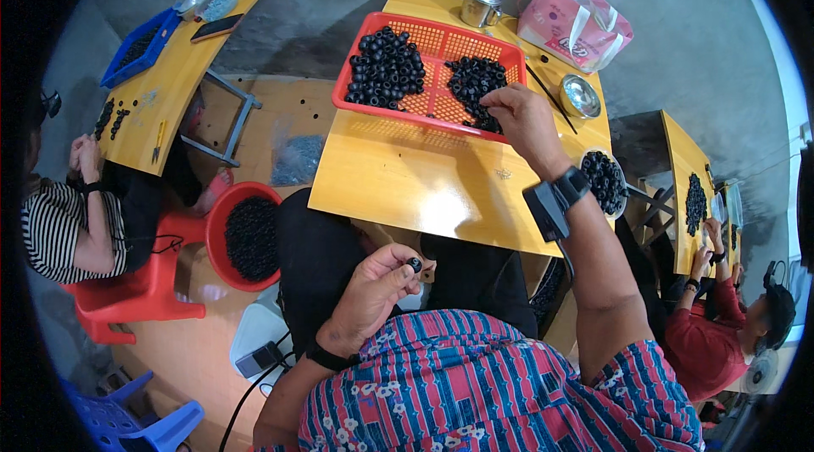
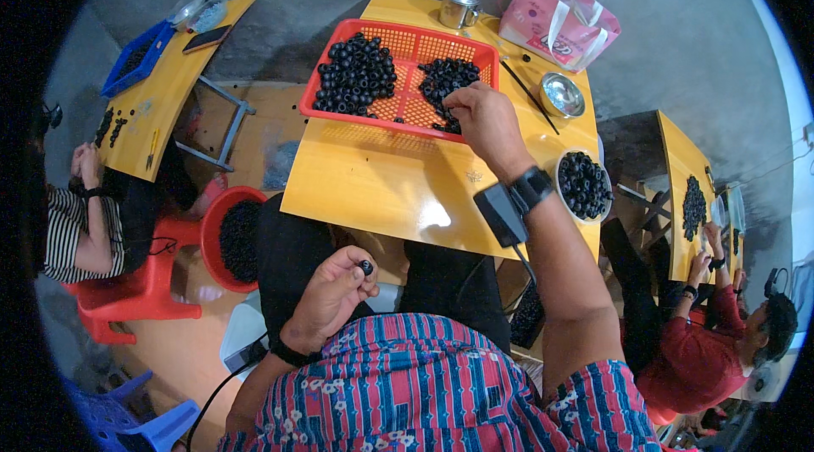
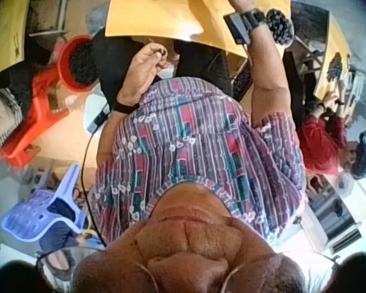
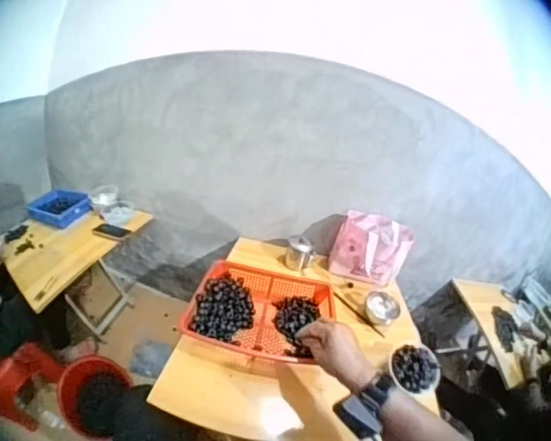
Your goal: Trimming and cleaning small black rubber manufacturing components using manual peeling and clippers.
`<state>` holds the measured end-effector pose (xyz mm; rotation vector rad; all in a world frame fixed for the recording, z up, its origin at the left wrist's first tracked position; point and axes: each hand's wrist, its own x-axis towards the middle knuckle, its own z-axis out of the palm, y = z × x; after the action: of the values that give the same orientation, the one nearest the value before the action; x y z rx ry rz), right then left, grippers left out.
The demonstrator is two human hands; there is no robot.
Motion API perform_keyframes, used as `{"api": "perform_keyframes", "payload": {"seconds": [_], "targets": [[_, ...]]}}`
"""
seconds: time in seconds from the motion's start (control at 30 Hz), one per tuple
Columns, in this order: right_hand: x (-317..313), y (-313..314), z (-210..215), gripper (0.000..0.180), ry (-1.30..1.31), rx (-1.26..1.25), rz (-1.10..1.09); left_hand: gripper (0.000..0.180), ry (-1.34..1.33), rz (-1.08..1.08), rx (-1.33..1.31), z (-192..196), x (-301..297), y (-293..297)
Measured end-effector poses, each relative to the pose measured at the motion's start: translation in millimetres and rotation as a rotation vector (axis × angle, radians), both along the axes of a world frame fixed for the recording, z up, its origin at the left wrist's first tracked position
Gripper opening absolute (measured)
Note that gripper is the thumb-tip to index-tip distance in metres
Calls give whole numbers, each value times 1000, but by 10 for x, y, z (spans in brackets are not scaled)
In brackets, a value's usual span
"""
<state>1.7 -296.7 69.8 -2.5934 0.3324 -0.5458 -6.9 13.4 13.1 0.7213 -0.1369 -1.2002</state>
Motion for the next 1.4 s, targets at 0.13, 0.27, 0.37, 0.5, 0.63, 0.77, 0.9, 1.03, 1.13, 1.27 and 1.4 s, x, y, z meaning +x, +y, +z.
{"api": "perform_keyframes", "payload": {"seconds": [0.13, 0.27, 0.37, 0.5, 0.63, 0.77, 0.9, 1.03, 1.13, 1.27, 1.4], "targets": [[256, -252, -231, 14, 172, -142, 101, 13, 19, -12, 1, 14, 21, -40], [458, -331, -348, 18, 310, -177, 326, 13, 36, -37, 18, 14, 60, -55], [524, -336, -383, 18, 429, -79, 394, 14, 43, -38, 24, 14, 86, -72], [550, -336, -404, 17, 604, -9, 355, 16, 49, -36, 11, -37, 75, -89], [600, -310, -384, 15, 707, -7, 327, 15, 37, -55, 2, -29, 83, -89], [666, -302, -386, 16, 704, -165, 385, 14, 16, -73, 28, -10, 65, -77], [715, -275, -371, 16, 756, -210, 372, 12, 3, -68, 39, 10, 43, -62], [643, -342, -322, 16, 731, -259, 383, 11, 6, -46, 3, -40, 16, -52], [500, -338, -170, 19, 356, -91, 267, 12, -17, -37, -31, -45, -4, -29], [98, -4, 171, 16, 108, 502, 180, 13, -47, 5, -52, -9, 3, -23], [-316, 535, 214, 19, 73, 1156, 294, 15, -79, 58, -46, -25, -15, 17]]}}
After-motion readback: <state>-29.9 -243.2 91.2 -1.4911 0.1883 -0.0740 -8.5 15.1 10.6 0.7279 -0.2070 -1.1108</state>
